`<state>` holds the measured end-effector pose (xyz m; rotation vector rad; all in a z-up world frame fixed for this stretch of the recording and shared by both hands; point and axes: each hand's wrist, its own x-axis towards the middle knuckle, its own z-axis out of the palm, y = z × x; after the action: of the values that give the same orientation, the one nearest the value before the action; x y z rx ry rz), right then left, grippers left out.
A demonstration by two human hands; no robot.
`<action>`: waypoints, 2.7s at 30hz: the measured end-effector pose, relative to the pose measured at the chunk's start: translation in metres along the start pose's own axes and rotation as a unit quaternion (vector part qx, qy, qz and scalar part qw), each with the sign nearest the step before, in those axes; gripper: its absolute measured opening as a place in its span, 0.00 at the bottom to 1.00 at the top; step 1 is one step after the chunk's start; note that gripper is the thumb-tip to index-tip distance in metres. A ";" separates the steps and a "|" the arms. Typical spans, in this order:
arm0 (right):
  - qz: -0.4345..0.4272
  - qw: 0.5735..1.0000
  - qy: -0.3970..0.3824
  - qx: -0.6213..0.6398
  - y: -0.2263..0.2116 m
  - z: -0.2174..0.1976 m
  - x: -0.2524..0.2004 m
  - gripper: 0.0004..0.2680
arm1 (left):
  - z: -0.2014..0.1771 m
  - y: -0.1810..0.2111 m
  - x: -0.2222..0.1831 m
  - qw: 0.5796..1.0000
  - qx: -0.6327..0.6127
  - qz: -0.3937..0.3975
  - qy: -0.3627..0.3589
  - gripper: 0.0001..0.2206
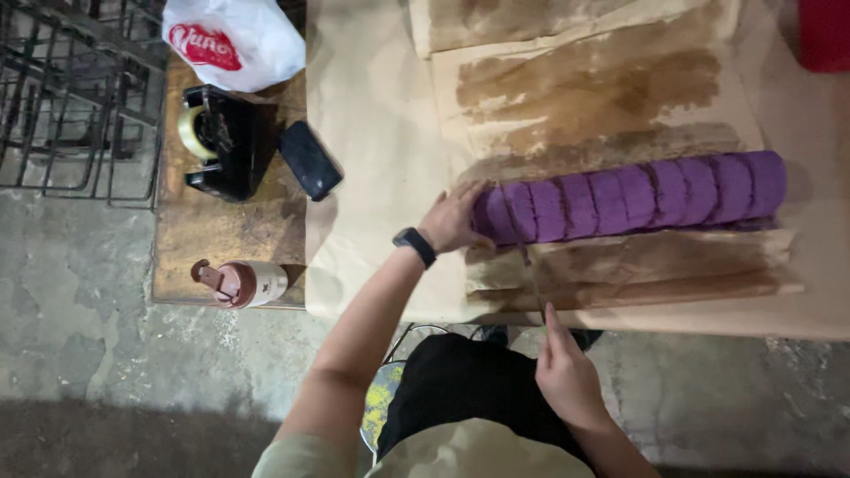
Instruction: The person slices a purple cake roll with a knife on brown paper, sprinkles a white powder over the slices, and then wraps the pieces in paper before placing them into a yellow crate.
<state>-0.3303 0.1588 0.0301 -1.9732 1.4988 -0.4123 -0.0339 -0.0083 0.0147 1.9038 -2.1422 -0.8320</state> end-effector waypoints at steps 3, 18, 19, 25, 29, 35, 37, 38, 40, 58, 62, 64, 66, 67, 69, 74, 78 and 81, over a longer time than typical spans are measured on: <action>-0.029 0.999 0.032 -0.002 -0.009 0.010 0.014 0.22 | 0.011 -0.004 -0.003 0.996 -0.066 0.020 0.049 0.53; -0.037 0.992 0.096 -0.072 -0.026 0.045 0.080 0.22 | 0.024 0.003 -0.001 0.996 0.022 -0.007 0.086 0.47; -0.062 0.987 0.128 -0.075 -0.026 0.046 0.082 0.22 | 0.025 0.005 -0.001 0.997 0.032 -0.013 0.074 0.46; 0.057 0.991 -0.062 -0.103 -0.006 0.038 0.000 0.28 | 0.022 0.010 0.000 0.997 0.045 -0.017 0.055 0.45; -0.014 0.997 0.012 -0.076 0.013 0.065 0.044 0.27 | 0.028 0.015 -0.012 0.997 0.035 -0.010 0.066 0.46; -0.008 0.997 -0.008 -0.076 0.019 0.065 0.016 0.27 | 0.029 0.009 -0.004 0.994 0.088 -0.041 0.046 0.45; 0.001 0.996 -0.014 -0.088 0.022 0.063 0.002 0.26 | 0.029 0.013 -0.004 0.995 0.073 -0.040 0.051 0.44; 0.001 0.997 -0.007 -0.072 0.021 0.066 0.006 0.25 | 0.028 0.014 -0.005 0.995 0.069 -0.035 0.059 0.44; 0.004 0.999 0.006 -0.039 0.017 0.070 0.016 0.24 | 0.026 0.020 -0.008 0.995 0.063 -0.039 0.064 0.44; 0.023 0.994 0.107 0.022 0.061 -0.078 -0.079 0.18 | -0.007 0.005 0.002 0.998 -0.021 -0.053 0.033 0.69; 0.101 0.990 0.085 -0.055 0.099 -0.116 -0.046 0.21 | -0.007 0.019 -0.012 0.982 -0.054 -0.017 0.179 0.59; 0.120 0.989 0.055 -0.072 0.120 -0.141 -0.024 0.23 | -0.005 0.033 -0.020 0.968 -0.065 -0.003 0.244 0.49; 0.016 0.986 0.125 -0.107 0.133 -0.164 -0.003 0.21 | -0.003 0.053 -0.024 0.949 -0.085 0.015 0.304 0.36; -0.039 0.979 0.160 -0.124 0.139 -0.176 0.010 0.20 | -0.001 0.066 -0.027 0.941 -0.121 0.005 0.316 0.33; -0.082 0.983 0.117 -0.112 0.156 -0.204 0.042 0.20 | 0.004 0.094 -0.033 0.917 -0.192 -0.018 0.349 0.25; -0.239 0.964 0.008 -0.114 0.211 -0.266 0.122 0.17 | 0.052 0.171 -0.032 0.862 -0.275 -0.141 0.401 0.19; -0.320 0.942 -0.073 -0.069 0.253 -0.304 0.165 0.16 | 0.130 0.248 -0.035 0.732 -0.513 -0.259 0.366 0.18; -0.330 0.921 -0.143 -0.149 0.276 -0.313 0.191 0.16 | 0.193 0.309 -0.024 0.600 -0.680 -0.337 0.252 0.17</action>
<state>-0.6620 -0.1565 0.0686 -2.6339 0.7118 -0.1520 -0.3870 0.0830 0.0134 1.5032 -0.0155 -1.2221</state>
